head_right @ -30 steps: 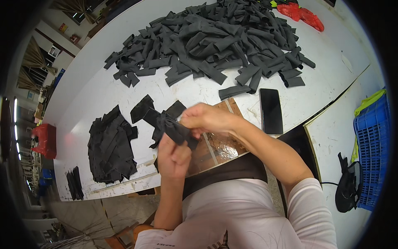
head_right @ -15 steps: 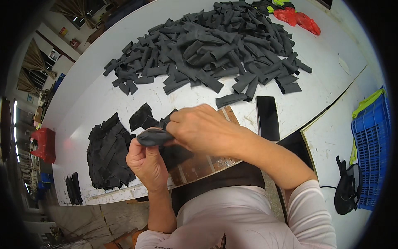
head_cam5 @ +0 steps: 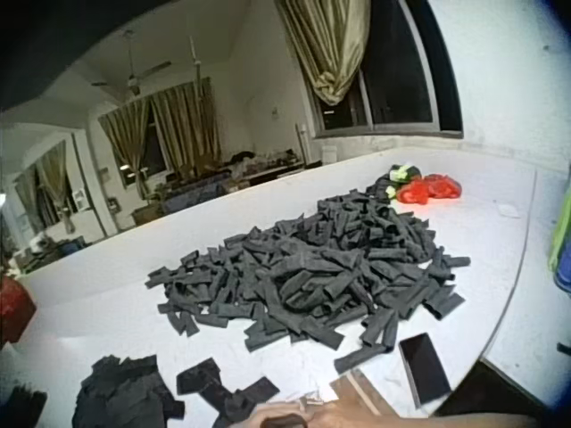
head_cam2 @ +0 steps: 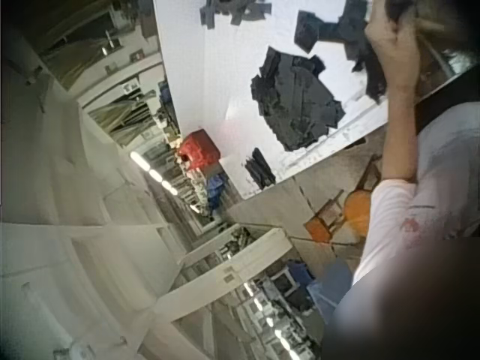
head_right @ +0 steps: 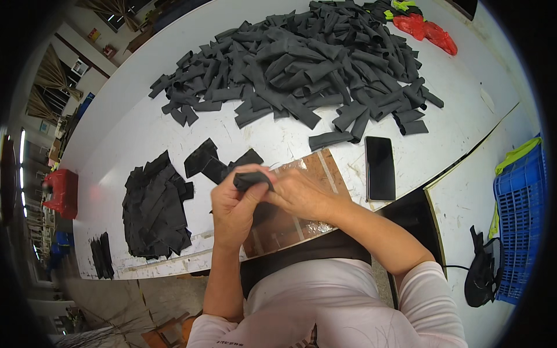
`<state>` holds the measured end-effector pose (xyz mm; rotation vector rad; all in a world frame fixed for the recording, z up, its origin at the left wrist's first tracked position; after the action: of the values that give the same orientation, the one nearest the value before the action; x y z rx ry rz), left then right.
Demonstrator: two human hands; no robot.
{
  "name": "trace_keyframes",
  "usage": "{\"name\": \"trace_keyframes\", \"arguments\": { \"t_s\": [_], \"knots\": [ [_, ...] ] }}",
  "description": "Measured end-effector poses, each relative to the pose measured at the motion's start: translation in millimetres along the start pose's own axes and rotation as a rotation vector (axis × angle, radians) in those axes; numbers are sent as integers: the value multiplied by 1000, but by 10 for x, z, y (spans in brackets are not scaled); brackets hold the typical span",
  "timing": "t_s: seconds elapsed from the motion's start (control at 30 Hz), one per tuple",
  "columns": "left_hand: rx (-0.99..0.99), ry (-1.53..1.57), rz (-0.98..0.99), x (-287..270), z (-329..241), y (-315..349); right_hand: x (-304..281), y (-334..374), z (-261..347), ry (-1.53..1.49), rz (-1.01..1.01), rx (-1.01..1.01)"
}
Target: The person is preparing small black foam or rubber pieces, likely for manufacturing, by peeling or separating them on a workbench.
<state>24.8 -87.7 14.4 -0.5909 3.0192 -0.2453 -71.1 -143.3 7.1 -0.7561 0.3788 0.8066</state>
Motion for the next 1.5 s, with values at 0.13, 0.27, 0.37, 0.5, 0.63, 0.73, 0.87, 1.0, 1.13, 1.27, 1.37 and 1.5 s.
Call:
{"name": "trace_keyframes", "arguments": {
  "t_s": [0.13, 0.27, 0.37, 0.5, 0.63, 0.73, 0.87, 1.0, 1.13, 1.27, 1.37, 1.5],
  "knots": [
    [98, -51, -27, -35, -112, 46, 43, -21, -42, -34, 253, 203],
    [154, -114, 192, 11, -262, -40, -2, -6, 41, 33, -26, 54],
    [79, -33, 54, 16, -51, 0, 115, 83, -133, -20, 31, 91],
    [15, 111, -199, 4, -220, 144, -19, -9, 45, 8, 98, 119],
    [80, -286, 245, 23, -194, -84, 5, 84, -31, -40, -50, -7],
    [318, -241, 256, -36, -125, -44, 146, 132, -121, -15, -39, 52],
    [174, 14, -181, -15, -206, 134, 82, 94, -81, 66, -19, 75],
    [226, 288, -210, -79, -272, 150, -11, 13, -4, 168, 86, 90],
    [142, 743, -252, -204, -256, 147, -214, -153, 220, 174, 8, -54],
    [51, 727, -252, -233, -89, 177, -44, -80, 87, 118, 67, -4],
    [145, 550, -299, -263, -184, 184, -38, -65, 78, 84, 99, 61],
    [396, 174, -284, -280, -397, 137, -102, -117, 143, 27, 72, 48]
  ]
}}
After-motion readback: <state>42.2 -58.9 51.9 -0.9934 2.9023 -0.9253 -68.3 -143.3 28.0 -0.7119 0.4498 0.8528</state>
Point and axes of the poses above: each hand's wrist, its own y-axis away from the middle knuckle, its own x-axis out of the palm, z = x × y, the point moved 5 cm from there along -y, towards the middle knuckle, and after that the axes turned 5 degrees about -z, right-handed, at the moved point
